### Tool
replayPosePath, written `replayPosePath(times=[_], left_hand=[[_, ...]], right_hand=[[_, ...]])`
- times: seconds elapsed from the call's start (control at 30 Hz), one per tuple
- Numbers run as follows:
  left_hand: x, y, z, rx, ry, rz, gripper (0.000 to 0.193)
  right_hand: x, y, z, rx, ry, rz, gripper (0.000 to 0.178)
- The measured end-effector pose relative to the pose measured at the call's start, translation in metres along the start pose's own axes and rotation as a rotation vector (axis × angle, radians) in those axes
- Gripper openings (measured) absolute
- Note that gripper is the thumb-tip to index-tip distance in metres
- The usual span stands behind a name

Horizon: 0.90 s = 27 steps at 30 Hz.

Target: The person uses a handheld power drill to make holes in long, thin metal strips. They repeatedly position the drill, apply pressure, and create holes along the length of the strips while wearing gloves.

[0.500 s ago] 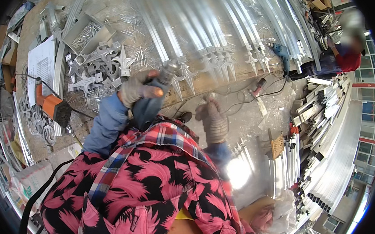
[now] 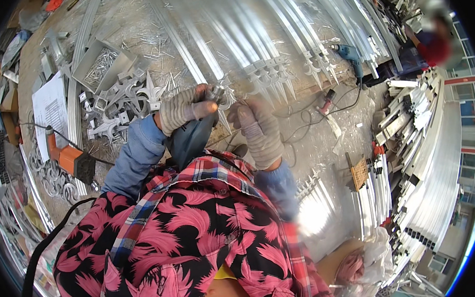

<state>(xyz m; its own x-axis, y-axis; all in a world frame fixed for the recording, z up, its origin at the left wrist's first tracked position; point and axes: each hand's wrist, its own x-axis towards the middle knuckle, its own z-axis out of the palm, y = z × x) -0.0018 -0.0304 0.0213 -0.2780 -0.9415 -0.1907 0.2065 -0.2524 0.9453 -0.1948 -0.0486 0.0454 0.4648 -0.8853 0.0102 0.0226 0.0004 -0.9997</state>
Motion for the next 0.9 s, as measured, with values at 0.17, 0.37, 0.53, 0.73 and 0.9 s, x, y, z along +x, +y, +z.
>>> replayPosePath(times=[0.17, 0.37, 0.53, 0.73, 0.9], left_hand=[[0.002, 0.009, -0.001, -0.090, -0.073, -0.015, 0.045], [0.000, -0.020, -0.022, 1.183, 0.115, 0.655, 0.040], [0.007, -0.033, -0.019, 0.497, 0.083, 0.226, 0.055], [0.011, 0.007, 0.018, 0.281, 0.076, 0.087, 0.059], [0.019, -0.030, -0.010, 0.124, -0.006, -0.013, 0.030]], right_hand=[[0.004, -0.001, 0.009, -0.016, -0.067, 0.080, 0.028], [0.006, -0.004, 0.015, -0.074, -0.093, 0.094, 0.025], [0.016, 0.018, 0.013, -0.124, -0.055, 0.071, 0.017], [0.020, 0.021, 0.009, -0.195, -0.104, 0.155, 0.022], [0.025, 0.019, 0.008, -0.169, -0.127, 0.192, 0.030]])
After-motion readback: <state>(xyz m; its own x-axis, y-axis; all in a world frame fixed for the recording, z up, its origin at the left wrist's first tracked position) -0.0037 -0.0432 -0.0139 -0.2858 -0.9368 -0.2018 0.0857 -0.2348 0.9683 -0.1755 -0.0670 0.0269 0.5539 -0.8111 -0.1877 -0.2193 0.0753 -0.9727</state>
